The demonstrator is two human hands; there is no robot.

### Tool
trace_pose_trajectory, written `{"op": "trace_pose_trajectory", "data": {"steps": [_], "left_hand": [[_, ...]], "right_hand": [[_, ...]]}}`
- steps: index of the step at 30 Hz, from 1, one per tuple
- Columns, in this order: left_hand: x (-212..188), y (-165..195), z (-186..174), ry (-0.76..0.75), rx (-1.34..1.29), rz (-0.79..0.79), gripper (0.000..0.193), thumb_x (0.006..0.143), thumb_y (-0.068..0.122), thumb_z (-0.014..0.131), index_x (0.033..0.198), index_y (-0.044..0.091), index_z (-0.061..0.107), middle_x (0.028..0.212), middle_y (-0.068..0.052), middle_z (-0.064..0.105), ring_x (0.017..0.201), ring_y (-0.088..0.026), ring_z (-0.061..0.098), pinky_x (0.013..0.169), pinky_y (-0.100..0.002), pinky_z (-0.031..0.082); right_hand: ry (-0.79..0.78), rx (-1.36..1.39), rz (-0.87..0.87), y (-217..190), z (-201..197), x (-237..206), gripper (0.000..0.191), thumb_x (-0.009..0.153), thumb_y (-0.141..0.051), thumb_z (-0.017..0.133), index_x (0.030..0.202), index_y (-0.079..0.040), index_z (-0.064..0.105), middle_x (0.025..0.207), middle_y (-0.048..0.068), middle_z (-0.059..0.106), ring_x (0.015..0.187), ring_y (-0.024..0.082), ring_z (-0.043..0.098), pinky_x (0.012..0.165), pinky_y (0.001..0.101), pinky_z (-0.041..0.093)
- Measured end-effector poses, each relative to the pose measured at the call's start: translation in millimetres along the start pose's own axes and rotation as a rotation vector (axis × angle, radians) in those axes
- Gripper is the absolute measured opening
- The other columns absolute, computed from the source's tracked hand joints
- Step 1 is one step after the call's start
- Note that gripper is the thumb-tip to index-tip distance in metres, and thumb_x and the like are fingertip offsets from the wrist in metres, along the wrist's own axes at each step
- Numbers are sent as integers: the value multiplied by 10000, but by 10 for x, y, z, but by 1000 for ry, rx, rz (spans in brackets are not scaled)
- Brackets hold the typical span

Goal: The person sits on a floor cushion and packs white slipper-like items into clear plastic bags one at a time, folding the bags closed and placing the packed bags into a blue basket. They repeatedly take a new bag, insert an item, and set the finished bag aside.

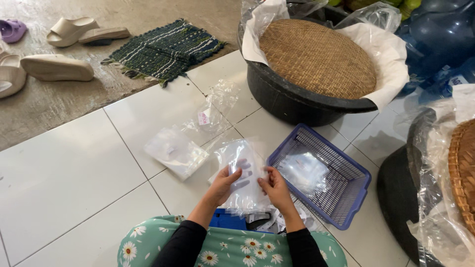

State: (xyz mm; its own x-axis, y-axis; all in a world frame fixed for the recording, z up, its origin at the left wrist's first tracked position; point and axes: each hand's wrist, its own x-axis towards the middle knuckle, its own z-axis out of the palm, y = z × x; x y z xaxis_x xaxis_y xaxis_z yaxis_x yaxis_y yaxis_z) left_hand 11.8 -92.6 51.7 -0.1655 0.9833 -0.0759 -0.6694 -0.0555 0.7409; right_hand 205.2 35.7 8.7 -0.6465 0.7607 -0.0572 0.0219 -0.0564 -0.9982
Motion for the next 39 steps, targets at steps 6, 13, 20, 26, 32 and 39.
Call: {"op": "trace_pose_trajectory", "data": {"steps": [6,13,20,26,32,39], "left_hand": [[46,-129,-16,150,7,-13,499,1033,362,525,1370,1,600,1320,-97,670,1211,-229,642,1024,-418,554],[26,-64,25,279,163,151,425,983,161,577,1400,80,587,1297,-101,696,1130,-183,687,901,-318,542],[0,-8,71,392,188,160,372,990,177,631,1329,26,648,1160,-133,736,1013,-194,713,851,-327,574],[14,27,66,427,173,228,353,943,144,637,1282,46,646,1095,-78,751,979,-158,715,853,-319,614],[9,-41,58,457,403,215,283,999,202,611,1190,11,696,977,-101,739,891,-166,692,762,-310,591],[41,-162,77,285,425,125,429,1087,396,387,1224,83,646,994,-55,724,875,-136,675,731,-295,572]], "right_hand": [[199,-90,-67,192,25,47,177,986,-72,710,1125,29,671,837,52,668,693,108,604,610,266,514],[322,265,-2,12,15,62,152,983,-49,601,1129,-12,585,916,51,708,726,146,653,648,310,578],[209,303,-101,60,-18,96,123,986,-9,673,1103,-35,645,959,46,680,827,144,644,721,319,549],[258,544,-17,133,-190,162,86,971,-81,651,1050,-106,629,942,6,684,858,140,671,799,290,575],[52,339,48,240,-202,165,134,996,-72,697,1120,-28,722,939,11,677,816,110,590,769,255,492],[178,331,146,252,-198,157,139,968,-141,680,1101,-98,673,929,-29,672,790,92,570,724,259,462]]}}
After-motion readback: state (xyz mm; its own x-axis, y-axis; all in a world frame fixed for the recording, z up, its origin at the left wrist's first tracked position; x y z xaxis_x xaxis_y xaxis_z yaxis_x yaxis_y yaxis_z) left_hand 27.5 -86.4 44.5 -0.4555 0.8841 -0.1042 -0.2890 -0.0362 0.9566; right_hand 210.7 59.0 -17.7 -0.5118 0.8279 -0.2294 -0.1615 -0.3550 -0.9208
